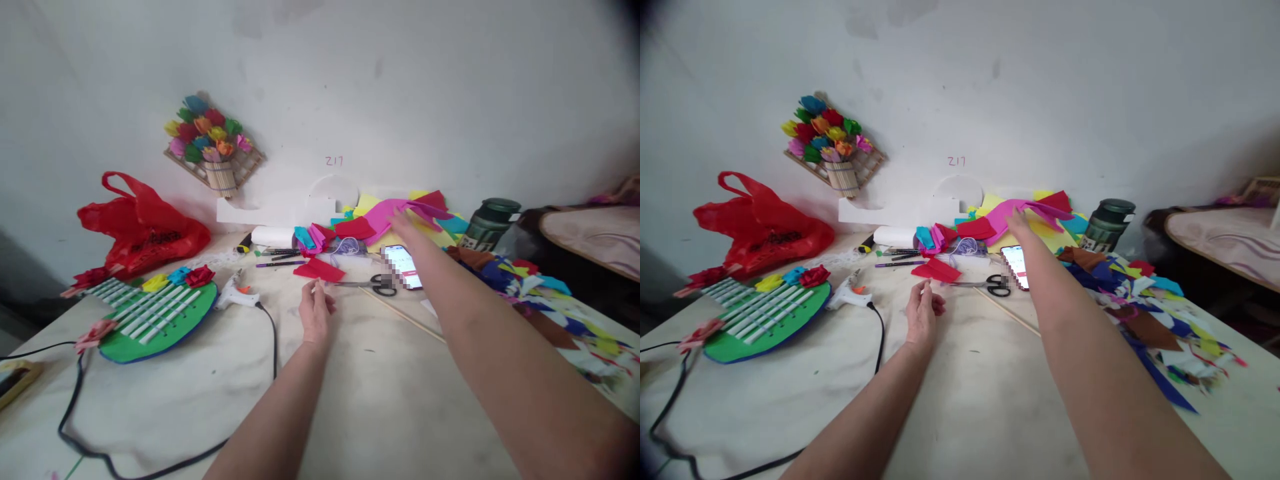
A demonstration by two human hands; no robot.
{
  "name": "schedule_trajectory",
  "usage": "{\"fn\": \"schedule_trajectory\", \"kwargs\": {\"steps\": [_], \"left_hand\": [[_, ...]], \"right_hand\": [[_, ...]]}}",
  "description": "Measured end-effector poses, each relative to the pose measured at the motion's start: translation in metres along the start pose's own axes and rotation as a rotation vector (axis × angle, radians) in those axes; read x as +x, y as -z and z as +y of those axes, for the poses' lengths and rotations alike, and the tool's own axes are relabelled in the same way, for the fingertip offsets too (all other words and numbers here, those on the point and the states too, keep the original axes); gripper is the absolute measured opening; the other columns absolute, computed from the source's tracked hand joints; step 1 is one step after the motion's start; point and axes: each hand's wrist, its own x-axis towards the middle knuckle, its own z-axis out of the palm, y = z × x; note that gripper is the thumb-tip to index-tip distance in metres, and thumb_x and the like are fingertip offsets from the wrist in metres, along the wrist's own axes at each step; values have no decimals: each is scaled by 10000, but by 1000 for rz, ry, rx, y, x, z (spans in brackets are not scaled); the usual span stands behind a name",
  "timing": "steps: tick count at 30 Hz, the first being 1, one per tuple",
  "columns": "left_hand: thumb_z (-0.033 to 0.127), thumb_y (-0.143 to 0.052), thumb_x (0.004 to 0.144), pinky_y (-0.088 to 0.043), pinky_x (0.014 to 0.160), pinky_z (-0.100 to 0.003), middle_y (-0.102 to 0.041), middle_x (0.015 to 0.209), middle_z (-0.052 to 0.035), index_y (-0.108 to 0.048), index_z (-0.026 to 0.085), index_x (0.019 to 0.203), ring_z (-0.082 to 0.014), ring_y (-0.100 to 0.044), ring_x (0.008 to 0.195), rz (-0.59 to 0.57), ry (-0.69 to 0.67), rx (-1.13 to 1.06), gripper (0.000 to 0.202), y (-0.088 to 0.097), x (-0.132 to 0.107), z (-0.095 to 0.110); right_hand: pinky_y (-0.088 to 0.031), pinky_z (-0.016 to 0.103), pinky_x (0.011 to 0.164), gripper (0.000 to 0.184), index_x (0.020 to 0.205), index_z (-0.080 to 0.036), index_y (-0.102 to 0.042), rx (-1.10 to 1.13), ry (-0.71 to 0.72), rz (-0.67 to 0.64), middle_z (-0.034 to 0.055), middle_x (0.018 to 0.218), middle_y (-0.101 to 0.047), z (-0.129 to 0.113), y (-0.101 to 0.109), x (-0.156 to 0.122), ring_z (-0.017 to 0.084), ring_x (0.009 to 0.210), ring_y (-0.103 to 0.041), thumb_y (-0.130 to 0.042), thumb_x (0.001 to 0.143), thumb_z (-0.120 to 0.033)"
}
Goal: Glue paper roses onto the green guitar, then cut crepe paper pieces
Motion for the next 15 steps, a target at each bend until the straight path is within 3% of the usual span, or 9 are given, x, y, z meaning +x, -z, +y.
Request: {"fn": "schedule_trajectory", "kwargs": {"steps": [3,6,11,15], "left_hand": [[510,-444,796,-383,452,-214,-521,540,34,-495,171,1002,-98,-468,439,5,0,-7,399,0,-1,1],[493,-442,799,-380,448,-213,-523,541,33,-494,169,1010,-97,-466,436,14,7,-9,391,-1,-1,1],[483,-440,801,-378,444,-211,-524,541,32,-488,157,1028,-95,-467,430,16,2,-6,401,-1,0,1],[484,-478,783,-381,443,-212,-528,547,34,-489,163,1025,-93,-471,427,14,-22,-23,402,0,0,2]], "right_hand": [[-214,470,1076,668,1431,-191,-185,-102,-36,-59,78,1513,-59,-15,12,3,304,1359,-144,-410,814,-316],[-186,460,1088,682,1444,-159,-103,-199,-3,-68,90,1514,-13,-27,24,2,297,1367,-99,-378,833,-287],[-246,458,1066,676,1442,-119,-80,-285,77,16,142,1505,-43,-44,41,-1,306,1360,-138,-377,852,-265],[-299,465,1035,603,1404,-153,-265,-184,266,206,125,1471,-209,-65,53,-2,296,1312,-287,-428,833,-261]]}}
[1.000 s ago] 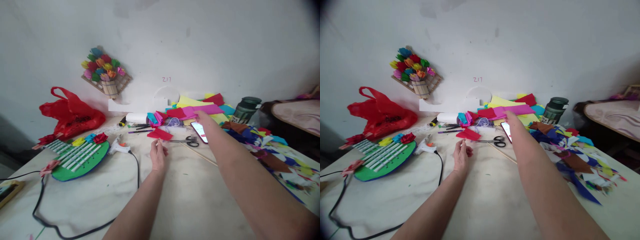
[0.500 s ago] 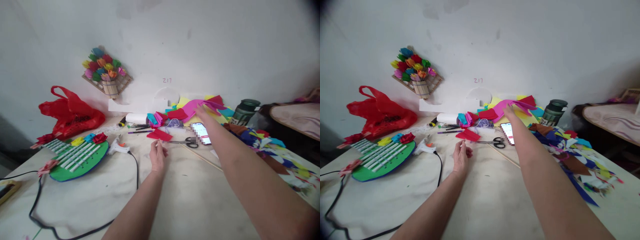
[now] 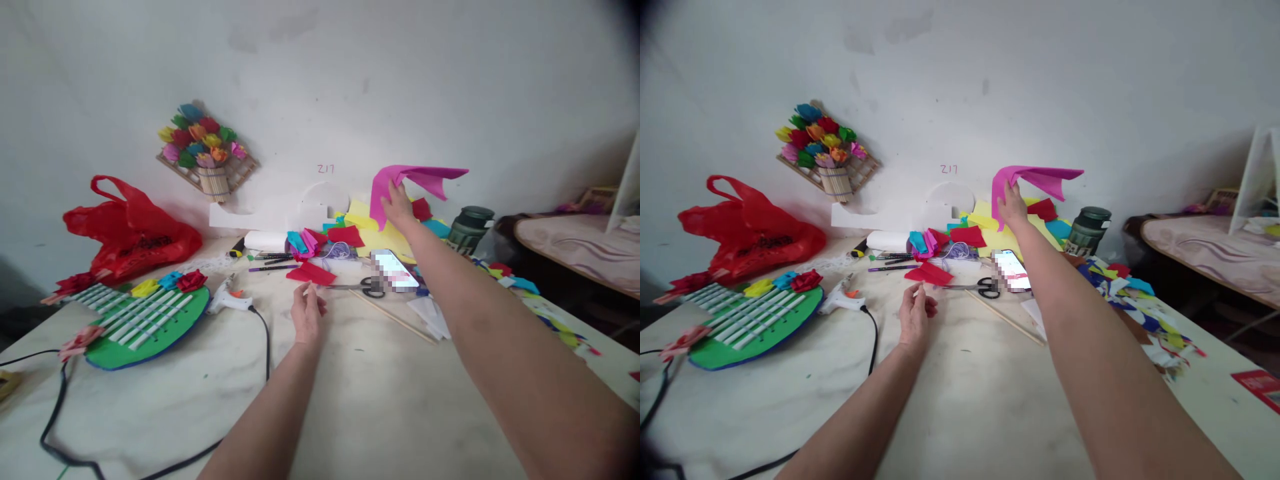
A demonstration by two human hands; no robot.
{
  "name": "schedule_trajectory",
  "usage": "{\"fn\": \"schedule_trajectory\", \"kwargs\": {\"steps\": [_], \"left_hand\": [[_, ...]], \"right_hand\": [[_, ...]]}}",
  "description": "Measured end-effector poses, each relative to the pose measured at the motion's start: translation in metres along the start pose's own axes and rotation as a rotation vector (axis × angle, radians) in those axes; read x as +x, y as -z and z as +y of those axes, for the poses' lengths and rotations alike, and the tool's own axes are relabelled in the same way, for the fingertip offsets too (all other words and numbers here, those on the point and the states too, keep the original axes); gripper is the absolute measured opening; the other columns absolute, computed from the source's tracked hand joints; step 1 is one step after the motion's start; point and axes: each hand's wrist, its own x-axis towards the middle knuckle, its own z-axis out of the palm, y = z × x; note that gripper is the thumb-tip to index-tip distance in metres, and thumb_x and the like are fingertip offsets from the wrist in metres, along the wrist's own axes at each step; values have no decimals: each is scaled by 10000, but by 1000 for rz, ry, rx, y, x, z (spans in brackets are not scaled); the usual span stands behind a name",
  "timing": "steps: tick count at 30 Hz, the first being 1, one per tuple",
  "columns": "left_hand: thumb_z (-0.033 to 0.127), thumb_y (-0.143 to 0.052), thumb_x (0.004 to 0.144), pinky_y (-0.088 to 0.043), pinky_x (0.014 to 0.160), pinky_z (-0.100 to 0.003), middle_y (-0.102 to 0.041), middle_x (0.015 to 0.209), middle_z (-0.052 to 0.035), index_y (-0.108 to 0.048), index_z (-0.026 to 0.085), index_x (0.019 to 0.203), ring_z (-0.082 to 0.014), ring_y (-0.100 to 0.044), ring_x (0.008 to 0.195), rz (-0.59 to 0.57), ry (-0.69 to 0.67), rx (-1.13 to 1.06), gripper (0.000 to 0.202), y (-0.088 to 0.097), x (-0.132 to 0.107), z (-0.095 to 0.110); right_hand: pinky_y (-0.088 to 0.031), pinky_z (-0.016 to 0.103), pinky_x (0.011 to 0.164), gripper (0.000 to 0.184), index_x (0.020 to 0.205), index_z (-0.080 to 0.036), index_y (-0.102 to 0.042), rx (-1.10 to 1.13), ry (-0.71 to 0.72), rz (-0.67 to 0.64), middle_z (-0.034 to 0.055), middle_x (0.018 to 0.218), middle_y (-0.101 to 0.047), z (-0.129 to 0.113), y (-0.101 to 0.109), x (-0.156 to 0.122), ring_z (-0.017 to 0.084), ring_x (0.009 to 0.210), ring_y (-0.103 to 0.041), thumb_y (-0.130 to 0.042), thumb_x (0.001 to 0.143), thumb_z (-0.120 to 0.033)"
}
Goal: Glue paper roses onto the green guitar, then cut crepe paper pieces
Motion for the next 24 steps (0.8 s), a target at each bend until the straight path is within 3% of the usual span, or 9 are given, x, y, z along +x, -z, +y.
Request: {"fn": "schedule_trajectory", "kwargs": {"steps": [3,5,9,11,15,19,24], "left_hand": [[484,-509,767,-386,441,-215,-551,584,24,-486,167,1015,-95,-491,423,-3,16,-34,403,0,-1,3],[499,-508,769,-403,455,-225,-585,645,0,-479,167,1002,-109,-531,443,-22,48,-97,407,0,-1,5],[501,-407,833,-469,585,-272,-642,826,-80,-471,159,1034,-158,-633,619,-91,171,-329,401,8,6,13],[528,-322,858,-483,654,-303,-643,814,-105,-486,137,1002,-182,-646,698,-134,283,-465,448,17,10,19],[616,-322,819,-491,631,-319,-635,741,-85,-542,135,925,-181,-628,634,-273,412,-559,539,39,5,30],[585,-396,810,-495,652,-309,-658,797,-95,-583,143,933,-197,-638,717,-290,366,-369,496,58,-16,34],[562,-462,780,-469,662,-326,-645,733,-80,-605,169,869,-227,-628,755,-150,202,237,428,85,-37,38]], "right_hand": [[-332,407,1026,499,1283,-181,-467,146,130,193,106,1334,-436,-24,11,-4,240,1234,-406,-498,791,-259],[-362,396,1004,443,1203,-161,-546,269,192,244,108,1197,-544,-44,19,-17,224,1138,-490,-527,771,-257],[-410,371,954,391,1116,-151,-609,527,271,193,73,1056,-624,-85,31,-72,183,1000,-563,-548,732,-193],[-411,361,951,383,1092,-159,-628,602,294,136,61,1030,-637,-101,32,-108,174,978,-568,-555,716,-173],[-413,365,944,411,1115,-171,-628,647,265,40,59,975,-646,-118,21,-173,184,941,-580,-544,713,-159],[-364,356,997,448,1134,-203,-617,740,225,-26,56,1116,-615,-123,9,-216,190,1066,-538,-520,702,-140],[-326,338,1024,499,1165,-214,-595,904,134,-82,32,1185,-593,-124,4,-244,175,1130,-506,-488,685,-131]]}}
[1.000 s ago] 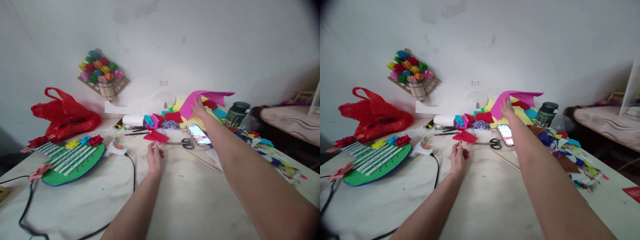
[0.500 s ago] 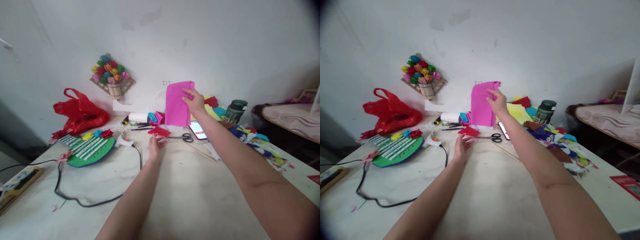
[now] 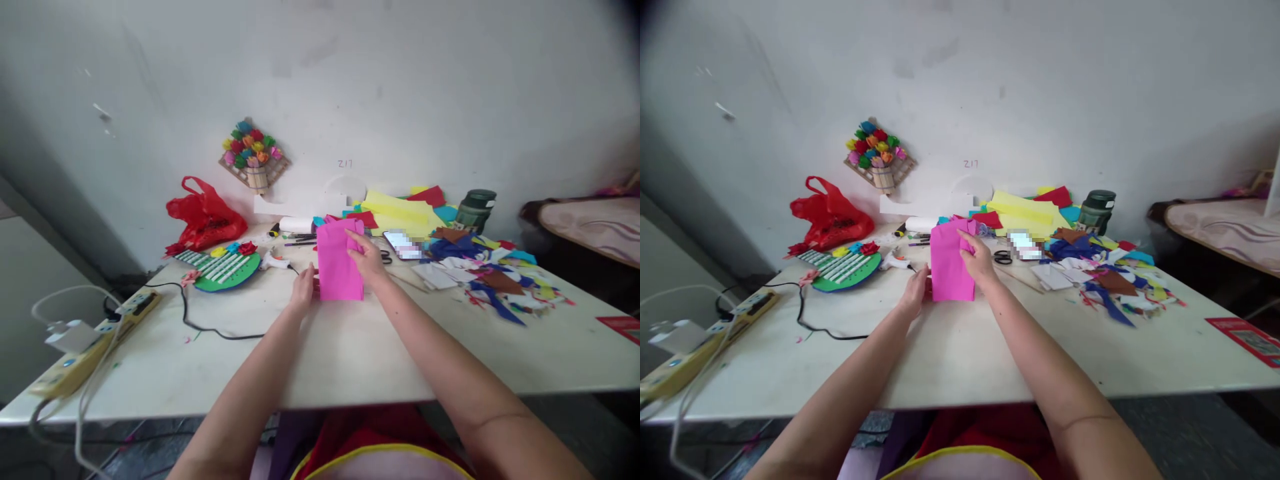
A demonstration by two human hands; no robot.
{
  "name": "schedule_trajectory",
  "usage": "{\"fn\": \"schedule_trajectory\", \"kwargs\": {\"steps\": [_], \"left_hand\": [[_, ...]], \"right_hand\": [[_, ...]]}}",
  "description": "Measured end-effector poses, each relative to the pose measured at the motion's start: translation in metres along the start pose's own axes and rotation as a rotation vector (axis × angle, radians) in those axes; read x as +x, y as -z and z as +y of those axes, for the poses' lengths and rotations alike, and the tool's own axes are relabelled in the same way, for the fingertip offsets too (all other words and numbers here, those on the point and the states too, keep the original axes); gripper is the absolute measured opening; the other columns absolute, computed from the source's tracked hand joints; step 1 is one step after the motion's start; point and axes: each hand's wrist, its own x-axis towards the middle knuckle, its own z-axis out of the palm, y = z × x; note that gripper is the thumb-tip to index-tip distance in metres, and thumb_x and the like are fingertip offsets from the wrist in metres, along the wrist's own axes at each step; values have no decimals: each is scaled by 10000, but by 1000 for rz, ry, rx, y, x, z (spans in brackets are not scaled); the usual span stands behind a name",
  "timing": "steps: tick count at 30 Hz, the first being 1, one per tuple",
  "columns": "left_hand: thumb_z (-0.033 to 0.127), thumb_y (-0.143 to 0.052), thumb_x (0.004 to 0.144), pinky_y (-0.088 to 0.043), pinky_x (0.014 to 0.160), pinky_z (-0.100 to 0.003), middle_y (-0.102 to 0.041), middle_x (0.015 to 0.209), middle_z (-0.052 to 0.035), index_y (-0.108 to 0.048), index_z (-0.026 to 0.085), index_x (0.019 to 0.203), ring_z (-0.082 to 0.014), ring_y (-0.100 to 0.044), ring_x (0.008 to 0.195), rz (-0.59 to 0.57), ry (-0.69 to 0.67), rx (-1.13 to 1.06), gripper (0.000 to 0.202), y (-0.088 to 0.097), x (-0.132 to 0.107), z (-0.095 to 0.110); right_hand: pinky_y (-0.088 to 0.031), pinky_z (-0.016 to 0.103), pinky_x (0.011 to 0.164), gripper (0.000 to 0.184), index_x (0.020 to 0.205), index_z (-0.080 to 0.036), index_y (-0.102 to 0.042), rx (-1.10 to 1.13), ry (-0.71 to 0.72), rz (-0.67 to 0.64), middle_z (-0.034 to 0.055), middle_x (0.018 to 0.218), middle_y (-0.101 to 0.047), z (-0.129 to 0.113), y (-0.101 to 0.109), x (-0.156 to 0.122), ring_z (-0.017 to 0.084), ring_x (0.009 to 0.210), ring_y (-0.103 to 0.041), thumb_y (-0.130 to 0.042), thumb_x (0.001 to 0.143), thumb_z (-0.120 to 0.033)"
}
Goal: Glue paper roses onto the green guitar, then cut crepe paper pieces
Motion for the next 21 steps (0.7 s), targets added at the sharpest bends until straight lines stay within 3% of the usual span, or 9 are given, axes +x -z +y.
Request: {"fn": "schedule_trajectory", "kwargs": {"steps": [4,7,9,12,14,17,21], "left_hand": [[314,-642,686,-398,859,-369,-637,886,-96,-591,212,739,-289,-504,1083,351,-219,428,126,18,-8,-1],[184,-683,606,-336,946,-385,-593,1025,-116,-570,224,684,-301,-353,1223,489,-329,376,143,26,-11,0],[141,-678,587,-336,949,-384,-579,1005,-123,-559,219,661,-301,-334,1233,540,-338,254,161,32,-12,3],[129,-651,608,-379,896,-360,-578,882,-111,-546,211,655,-291,-410,1173,632,-275,93,141,45,-12,7],[146,-631,637,-424,816,-336,-568,810,-88,-532,204,681,-270,-507,1056,687,-171,-58,123,57,-10,9],[179,-573,689,-468,653,-312,-535,757,-45,-498,194,784,-208,-597,769,737,-25,-313,122,74,-4,8],[173,-486,735,-472,552,-270,-492,777,-18,-440,181,922,-128,-564,594,815,49,-451,192,97,2,8]], "right_hand": [[-363,321,991,530,1185,-202,-581,43,-123,-32,26,1208,-589,-1,-1,-19,174,1117,-521,-468,671,-136],[-398,294,951,526,1195,-183,-571,-14,-209,-80,30,1222,-583,-1,0,-30,168,1114,-524,-458,683,-143],[-442,280,888,518,1199,-172,-566,-61,-291,-118,37,1208,-593,1,0,-35,165,1061,-559,-443,696,-140],[-494,272,757,471,1165,-149,-592,-220,-477,-239,63,1103,-651,7,-1,-38,169,912,-626,-424,725,-148],[-486,276,766,407,1071,-137,-652,-442,-523,-395,84,1046,-673,7,-2,-38,187,915,-630,-450,718,-150],[-451,318,835,392,1049,-191,-670,-820,-376,-619,90,1100,-650,-6,0,-35,239,1017,-592,-519,687,-189],[-442,366,792,349,1001,-199,-690,-1164,-237,-696,137,1023,-667,-36,0,-30,283,969,-606,-489,756,-345]]}}
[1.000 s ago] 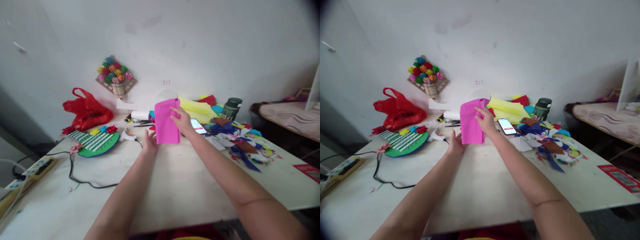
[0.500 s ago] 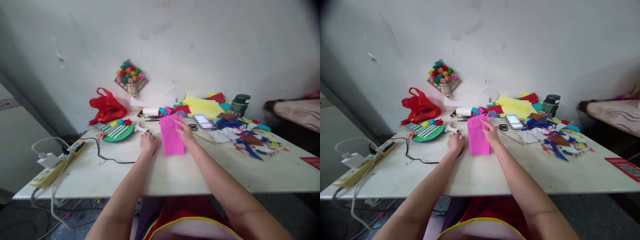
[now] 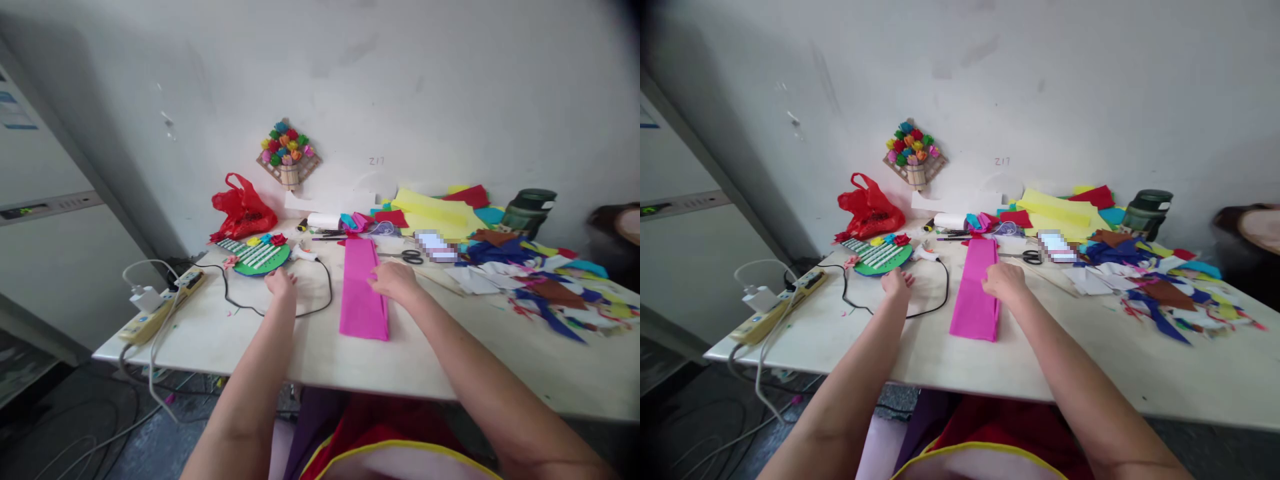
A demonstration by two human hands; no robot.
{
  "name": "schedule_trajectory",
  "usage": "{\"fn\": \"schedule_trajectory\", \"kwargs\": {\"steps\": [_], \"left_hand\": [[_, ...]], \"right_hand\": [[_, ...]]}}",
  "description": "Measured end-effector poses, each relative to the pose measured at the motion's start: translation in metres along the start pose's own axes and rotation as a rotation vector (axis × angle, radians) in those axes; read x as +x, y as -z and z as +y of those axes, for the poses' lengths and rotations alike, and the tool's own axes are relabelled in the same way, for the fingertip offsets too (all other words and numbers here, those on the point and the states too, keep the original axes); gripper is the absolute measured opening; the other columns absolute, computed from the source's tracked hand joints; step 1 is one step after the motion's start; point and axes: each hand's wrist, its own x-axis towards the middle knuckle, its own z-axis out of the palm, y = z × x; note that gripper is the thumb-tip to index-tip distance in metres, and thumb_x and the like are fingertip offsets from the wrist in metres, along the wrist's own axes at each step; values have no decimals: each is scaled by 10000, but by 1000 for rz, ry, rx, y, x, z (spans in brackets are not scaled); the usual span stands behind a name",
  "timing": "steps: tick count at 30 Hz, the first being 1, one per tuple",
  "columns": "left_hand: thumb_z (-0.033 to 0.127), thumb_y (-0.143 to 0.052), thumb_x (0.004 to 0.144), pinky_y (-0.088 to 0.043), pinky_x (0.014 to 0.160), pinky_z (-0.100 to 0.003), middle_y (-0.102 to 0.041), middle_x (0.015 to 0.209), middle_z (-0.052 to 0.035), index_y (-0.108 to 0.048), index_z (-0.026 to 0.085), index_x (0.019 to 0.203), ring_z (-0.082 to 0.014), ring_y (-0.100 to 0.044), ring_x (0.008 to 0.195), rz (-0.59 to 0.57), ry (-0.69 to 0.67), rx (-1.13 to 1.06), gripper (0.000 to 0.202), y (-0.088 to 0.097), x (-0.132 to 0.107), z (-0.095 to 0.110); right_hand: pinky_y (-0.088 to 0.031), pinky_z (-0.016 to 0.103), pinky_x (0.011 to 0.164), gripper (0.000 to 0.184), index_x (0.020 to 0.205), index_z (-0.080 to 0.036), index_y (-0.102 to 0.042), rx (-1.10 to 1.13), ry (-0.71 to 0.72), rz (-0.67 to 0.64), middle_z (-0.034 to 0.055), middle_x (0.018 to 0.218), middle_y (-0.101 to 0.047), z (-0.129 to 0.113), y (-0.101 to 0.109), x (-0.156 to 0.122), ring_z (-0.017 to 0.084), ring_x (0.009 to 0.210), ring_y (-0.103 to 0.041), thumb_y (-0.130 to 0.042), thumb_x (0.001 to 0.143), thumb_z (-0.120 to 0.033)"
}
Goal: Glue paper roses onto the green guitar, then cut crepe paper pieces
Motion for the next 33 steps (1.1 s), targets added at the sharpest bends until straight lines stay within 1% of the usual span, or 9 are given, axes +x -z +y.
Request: {"fn": "schedule_trajectory", "kwargs": {"steps": [2,5,9,13,18,21,27,30,33], "left_hand": [[161,-464,751,-473,552,-245,-485,799,-18,-426,175,947,-111,-556,610,49,32,-36,201,5,7,7],[151,-452,768,-476,553,-226,-482,811,-24,-426,164,961,-111,-563,653,87,78,-80,195,12,15,17],[142,-437,777,-494,526,-238,-494,772,-44,-453,150,970,-143,-592,646,54,202,-119,193,19,20,25],[163,-480,770,-511,517,-254,-529,814,-78,-458,162,1055,-174,-623,666,34,285,-142,286,27,25,29],[180,-524,761,-524,525,-281,-559,920,-128,-454,162,1132,-228,-643,750,54,267,-143,378,34,39,33],[144,-512,765,-529,534,-271,-561,935,-141,-455,142,1138,-225,-636,785,73,247,-154,378,35,51,34],[94,-526,755,-549,563,-306,-564,925,-118,-482,154,1096,-213,-624,793,47,205,-197,349,38,71,37],[80,-503,766,-554,576,-332,-574,888,-109,-502,157,1057,-214,-625,779,15,212,-207,301,40,76,39],[49,-475,769,-555,593,-352,-582,876,-94,-486,179,1074,-208,-627,771,-7,214,-221,333,40,78,40]], "right_hand": [[-439,344,770,365,998,-189,-688,-36,26,2,141,990,-675,-8,6,-2,272,946,-613,-476,772,-381],[-437,315,737,367,1004,-207,-680,1,87,-3,122,989,-680,-18,2,1,252,932,-617,-445,795,-395],[-437,293,710,347,976,-229,-689,55,178,-27,89,975,-691,-31,-12,9,240,915,-624,-414,813,-365],[-436,280,707,336,955,-214,-699,67,233,-42,94,944,-697,-41,-21,13,231,884,-633,-423,818,-348],[-438,287,718,333,937,-215,-703,60,288,-60,82,922,-703,-44,-26,14,228,863,-641,-422,822,-352],[-437,271,713,323,934,-231,-703,78,303,-76,64,916,-705,-45,-27,14,211,870,-640,-421,823,-345],[-425,262,678,326,921,-239,-704,127,327,-67,47,897,-709,-46,-29,11,209,864,-639,-405,829,-331],[-417,246,660,305,910,-253,-706,148,321,-85,35,881,-712,-46,-30,11,196,845,-640,-423,825,-329],[-413,233,647,290,905,-264,-708,164,315,-100,26,865,-713,-47,-30,10,186,831,-639,-437,821,-326]]}}
